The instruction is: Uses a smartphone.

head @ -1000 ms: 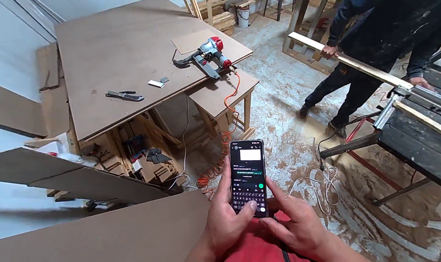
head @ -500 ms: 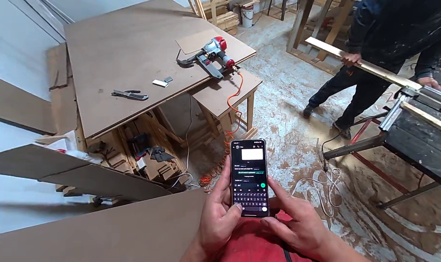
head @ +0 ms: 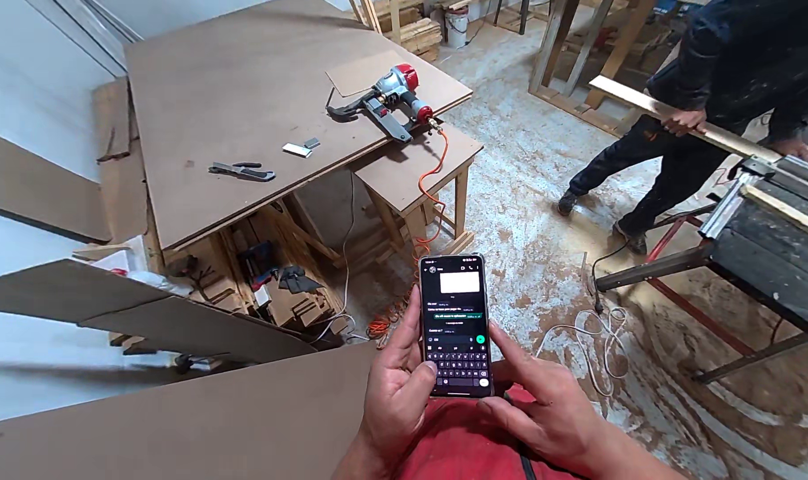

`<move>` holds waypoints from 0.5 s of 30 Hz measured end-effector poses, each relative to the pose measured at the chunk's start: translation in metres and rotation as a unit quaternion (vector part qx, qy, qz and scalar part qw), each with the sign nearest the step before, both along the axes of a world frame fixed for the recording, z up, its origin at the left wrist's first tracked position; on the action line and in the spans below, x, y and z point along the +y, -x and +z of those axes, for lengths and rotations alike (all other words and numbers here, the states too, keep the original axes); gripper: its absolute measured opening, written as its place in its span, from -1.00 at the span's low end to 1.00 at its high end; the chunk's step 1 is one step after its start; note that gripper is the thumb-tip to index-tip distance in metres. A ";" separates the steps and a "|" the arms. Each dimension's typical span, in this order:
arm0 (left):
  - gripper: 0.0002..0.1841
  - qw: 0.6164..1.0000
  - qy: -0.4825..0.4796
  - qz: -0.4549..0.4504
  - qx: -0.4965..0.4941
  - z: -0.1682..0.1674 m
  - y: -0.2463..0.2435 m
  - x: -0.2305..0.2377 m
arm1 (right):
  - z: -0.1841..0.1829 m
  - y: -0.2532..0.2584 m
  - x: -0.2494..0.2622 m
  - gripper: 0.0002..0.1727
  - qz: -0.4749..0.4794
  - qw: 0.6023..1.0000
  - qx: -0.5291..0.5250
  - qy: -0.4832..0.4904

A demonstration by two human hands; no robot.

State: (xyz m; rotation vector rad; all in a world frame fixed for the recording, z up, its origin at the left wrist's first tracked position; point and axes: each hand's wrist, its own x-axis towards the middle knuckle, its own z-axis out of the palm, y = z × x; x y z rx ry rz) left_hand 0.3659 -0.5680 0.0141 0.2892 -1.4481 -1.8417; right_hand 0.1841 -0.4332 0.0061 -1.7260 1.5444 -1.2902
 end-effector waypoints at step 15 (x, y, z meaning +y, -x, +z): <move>-0.16 1.000 -0.011 0.003 0.009 0.002 0.000 0.006 | -0.002 -0.003 0.002 -0.15 -0.002 1.000 -0.003 0.010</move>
